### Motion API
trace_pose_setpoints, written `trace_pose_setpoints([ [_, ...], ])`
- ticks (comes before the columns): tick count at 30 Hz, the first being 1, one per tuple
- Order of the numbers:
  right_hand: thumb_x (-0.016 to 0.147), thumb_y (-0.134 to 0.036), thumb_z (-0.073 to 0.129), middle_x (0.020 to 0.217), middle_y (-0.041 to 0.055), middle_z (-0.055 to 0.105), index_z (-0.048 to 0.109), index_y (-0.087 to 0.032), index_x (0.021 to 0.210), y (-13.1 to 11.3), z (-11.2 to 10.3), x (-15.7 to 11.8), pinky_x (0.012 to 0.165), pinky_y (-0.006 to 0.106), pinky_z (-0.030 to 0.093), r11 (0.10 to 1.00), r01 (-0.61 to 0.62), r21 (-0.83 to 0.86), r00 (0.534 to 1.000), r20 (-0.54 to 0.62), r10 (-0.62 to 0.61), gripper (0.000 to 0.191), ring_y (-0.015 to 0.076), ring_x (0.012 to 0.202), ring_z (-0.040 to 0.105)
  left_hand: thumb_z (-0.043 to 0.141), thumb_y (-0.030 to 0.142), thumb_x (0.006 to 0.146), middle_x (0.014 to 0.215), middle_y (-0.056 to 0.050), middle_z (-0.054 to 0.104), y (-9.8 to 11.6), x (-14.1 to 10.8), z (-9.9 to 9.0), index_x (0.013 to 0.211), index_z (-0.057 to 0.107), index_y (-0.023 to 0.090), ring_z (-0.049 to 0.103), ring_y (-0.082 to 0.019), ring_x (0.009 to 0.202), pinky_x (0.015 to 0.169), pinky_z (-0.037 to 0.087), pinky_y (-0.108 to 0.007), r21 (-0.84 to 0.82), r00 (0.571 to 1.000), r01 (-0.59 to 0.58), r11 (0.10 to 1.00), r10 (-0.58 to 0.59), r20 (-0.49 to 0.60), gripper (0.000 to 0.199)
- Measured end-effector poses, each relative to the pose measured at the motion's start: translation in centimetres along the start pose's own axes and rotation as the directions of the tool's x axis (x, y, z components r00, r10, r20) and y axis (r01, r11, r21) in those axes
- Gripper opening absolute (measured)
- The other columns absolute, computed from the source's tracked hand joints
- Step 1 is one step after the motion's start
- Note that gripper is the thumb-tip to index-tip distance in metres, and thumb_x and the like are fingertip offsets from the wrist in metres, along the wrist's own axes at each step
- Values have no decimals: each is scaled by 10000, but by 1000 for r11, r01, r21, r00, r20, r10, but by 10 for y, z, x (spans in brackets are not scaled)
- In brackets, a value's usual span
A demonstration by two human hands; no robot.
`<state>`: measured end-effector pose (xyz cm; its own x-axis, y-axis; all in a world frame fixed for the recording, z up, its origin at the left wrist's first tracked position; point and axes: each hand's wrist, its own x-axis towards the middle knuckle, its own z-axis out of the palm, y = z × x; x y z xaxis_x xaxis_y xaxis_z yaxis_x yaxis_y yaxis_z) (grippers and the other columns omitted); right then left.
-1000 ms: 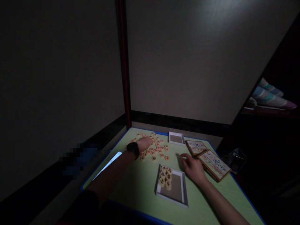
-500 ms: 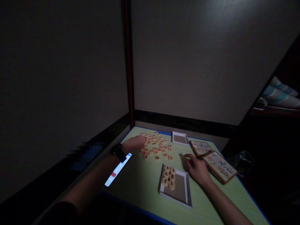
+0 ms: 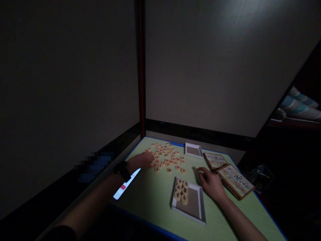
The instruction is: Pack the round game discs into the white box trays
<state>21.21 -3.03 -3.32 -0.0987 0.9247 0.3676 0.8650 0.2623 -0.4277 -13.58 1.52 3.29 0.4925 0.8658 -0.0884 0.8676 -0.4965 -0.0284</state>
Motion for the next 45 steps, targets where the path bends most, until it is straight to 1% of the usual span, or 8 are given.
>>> trace_pose_setpoints([
  [6,890,-436,339,671,67,746,678,-192,1008,-2,-1,0,590,301,468,1000,0,11,1000,-1,0,434,244,591,702,465,19,800,1015,-120,687,0,-1,-2,949,649,144,658,-230,967,758,530,-290,16,999,28,999,-29,31,267],
  [12,873,-406,333,632,69,727,689,-171,1019,-3,-1,0,569,294,456,1000,7,-9,1000,9,-6,450,234,542,675,481,18,775,994,-134,698,6,5,-9,945,670,138,679,-242,917,698,538,-293,46,997,38,998,-41,69,280],
  [20,893,-416,335,604,67,714,699,-172,1004,-3,-1,0,564,288,430,999,12,-40,1000,1,-12,452,230,532,660,542,109,825,907,-120,713,13,4,-23,842,672,139,680,-233,891,780,530,-301,72,999,-17,997,14,40,135],
  [23,897,-400,337,621,69,718,697,-169,1016,-2,0,0,563,283,425,999,18,-49,1000,5,-18,444,230,542,664,540,193,887,938,-121,708,29,-5,-26,893,647,131,675,-231,910,816,516,-309,54,994,-98,994,100,-38,124],
  [28,897,-383,357,623,60,714,693,-176,1026,-1,1,0,567,271,420,998,8,-69,1000,4,-8,416,220,556,667,505,304,957,897,-79,703,85,-38,-25,1009,601,149,674,-222,816,723,509,-314,-20,961,-216,976,209,-178,189],
  [32,893,-364,359,654,62,728,687,-179,1039,-3,0,-1,606,278,440,997,-3,-72,1000,5,3,404,225,602,687,521,326,962,902,-65,706,119,-55,-11,1045,600,161,666,-213,819,730,497,-317,-8,917,-369,930,362,-169,201],
  [40,878,-397,378,633,55,711,690,-175,1015,-7,-6,0,595,284,437,1000,-3,2,999,-36,4,407,223,582,668,546,316,951,894,-59,706,132,-53,6,1077,607,139,654,-212,801,719,499,-321,59,911,-396,917,400,-103,226],
  [45,905,-526,419,537,10,622,678,-162,997,-51,-34,-17,527,268,416,955,-49,294,985,-144,95,456,181,484,573,497,351,985,940,-68,695,133,-59,9,1140,583,141,648,-220,829,724,509,-328,59,917,-347,936,352,-188,275],
])
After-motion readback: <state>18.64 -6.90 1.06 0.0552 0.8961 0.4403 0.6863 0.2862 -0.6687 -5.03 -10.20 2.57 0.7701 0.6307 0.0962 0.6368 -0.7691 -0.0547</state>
